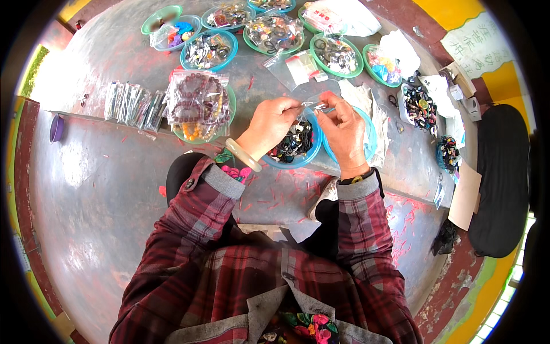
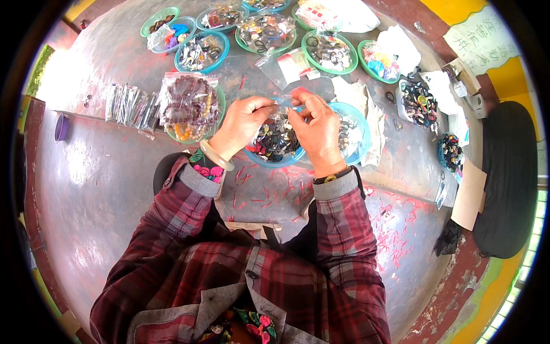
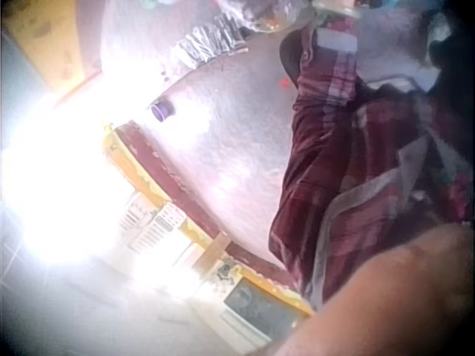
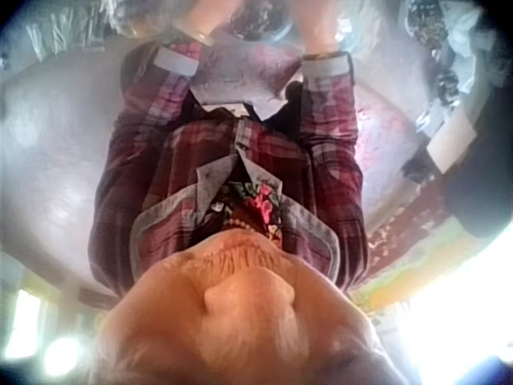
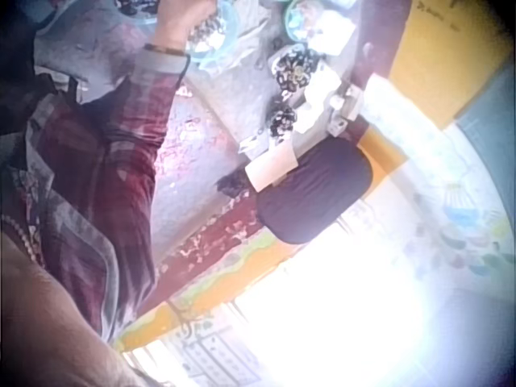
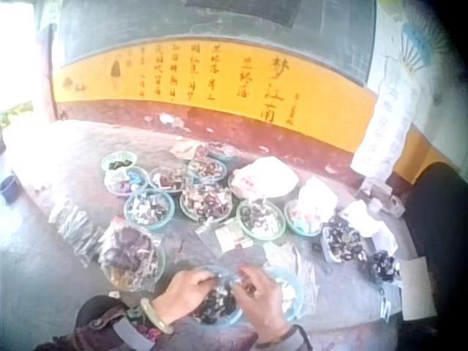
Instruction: The person sits at a low table and repeatedly picks up small hair accessories, such as hair ties and clips, from blue bowls. They place each item into a small clear plastic bag, often attaching a white paper tag to the bag before setting it aside.
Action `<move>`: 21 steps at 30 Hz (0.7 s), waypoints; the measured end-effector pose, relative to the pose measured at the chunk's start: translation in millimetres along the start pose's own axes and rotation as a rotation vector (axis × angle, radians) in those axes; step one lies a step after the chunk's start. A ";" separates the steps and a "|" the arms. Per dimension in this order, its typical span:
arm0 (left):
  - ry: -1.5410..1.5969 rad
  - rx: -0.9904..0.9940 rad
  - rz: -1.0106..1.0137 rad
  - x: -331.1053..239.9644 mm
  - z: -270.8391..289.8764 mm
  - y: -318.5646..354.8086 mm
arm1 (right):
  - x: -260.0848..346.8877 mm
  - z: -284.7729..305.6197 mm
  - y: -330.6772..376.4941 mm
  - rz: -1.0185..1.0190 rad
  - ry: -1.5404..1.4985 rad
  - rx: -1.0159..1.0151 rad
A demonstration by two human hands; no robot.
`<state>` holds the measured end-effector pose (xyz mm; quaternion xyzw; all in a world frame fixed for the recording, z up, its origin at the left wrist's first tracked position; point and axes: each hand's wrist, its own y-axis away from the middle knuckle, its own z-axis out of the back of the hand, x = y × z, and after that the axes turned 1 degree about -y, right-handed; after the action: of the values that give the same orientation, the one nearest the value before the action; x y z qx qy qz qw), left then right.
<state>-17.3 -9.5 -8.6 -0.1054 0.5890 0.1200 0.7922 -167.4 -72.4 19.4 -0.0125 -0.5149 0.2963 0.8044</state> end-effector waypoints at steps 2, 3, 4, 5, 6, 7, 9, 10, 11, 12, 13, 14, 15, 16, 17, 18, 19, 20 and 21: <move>-0.032 -0.006 -0.037 5.6 -1.3 -0.6 | -4.7 -1.8 0.8 -0.045 -0.022 0.008; -0.037 -0.009 -0.048 6.1 -2.3 -0.4 | -6.4 -2.4 0.7 -0.104 -0.114 0.021; -0.043 -0.012 -0.058 6.8 -2.9 -0.1 | -7.9 -2.8 0.2 -0.163 -0.205 0.034; -0.077 -0.003 -0.085 8.1 -2.7 0.2 | -9.2 -2.9 -0.2 -0.222 -0.297 0.047; -0.111 0.006 -0.113 9.3 -2.3 0.0 | -10.2 -1.8 -0.5 -0.250 -0.286 0.084; -0.145 0.015 -0.141 10.0 -2.1 0.1 | -11.4 0.1 -0.7 -0.277 -0.275 0.122; -0.190 0.020 -0.210 9.8 -2.8 0.8 | -16.1 2.6 -0.7 -0.300 -0.247 0.183; -0.212 0.023 -0.245 9.6 -3.4 0.9 | -21.1 2.6 0.0 -0.295 -0.230 0.207; -0.184 0.031 -0.224 10.2 -4.2 0.8 | -24.0 3.3 0.2 -0.291 -0.213 0.231; -0.156 0.037 -0.202 10.8 -4.1 1.2 | -23.0 4.9 -0.9 -0.315 -0.247 0.229; -0.129 0.042 -0.181 10.9 -3.7 1.7 | -20.0 7.4 -2.6 -0.339 -0.281 0.227; -0.008 0.055 -0.082 10.3 -2.7 2.3 | -16.3 9.2 -4.2 -0.363 -0.314 0.225; 0.113 0.068 0.015 5.3 -1.0 2.5 | -12.1 11.7 -5.2 -0.392 -0.373 0.203; 0.235 0.082 0.112 1.0 0.7 2.5 | -7.6 14.3 -5.8 -0.420 -0.431 0.180; 0.261 0.097 0.129 -2.2 2.7 2.2 | -5.7 15.8 -5.9 -0.449 -0.489 0.157; 0.287 0.111 0.146 -5.2 5.7 2.0 | -6.0 15.8 -5.6 -0.454 -0.520 0.148; 0.313 0.126 0.163 -6.6 7.3 1.5 | -6.9 15.5 -5.2 -0.460 -0.550 0.139; 0.378 0.117 0.175 -4.5 6.6 0.7 | -7.2 15.5 -4.9 -0.466 -0.581 0.130; 0.442 0.105 0.190 -1.1 5.7 0.3 | -5.9 15.6 -5.1 -0.476 -0.598 0.136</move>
<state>-12.5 -7.5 -5.9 -0.0318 0.7607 0.1371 0.6337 -179.8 -83.9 23.6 0.2474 -0.6944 0.1254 0.6639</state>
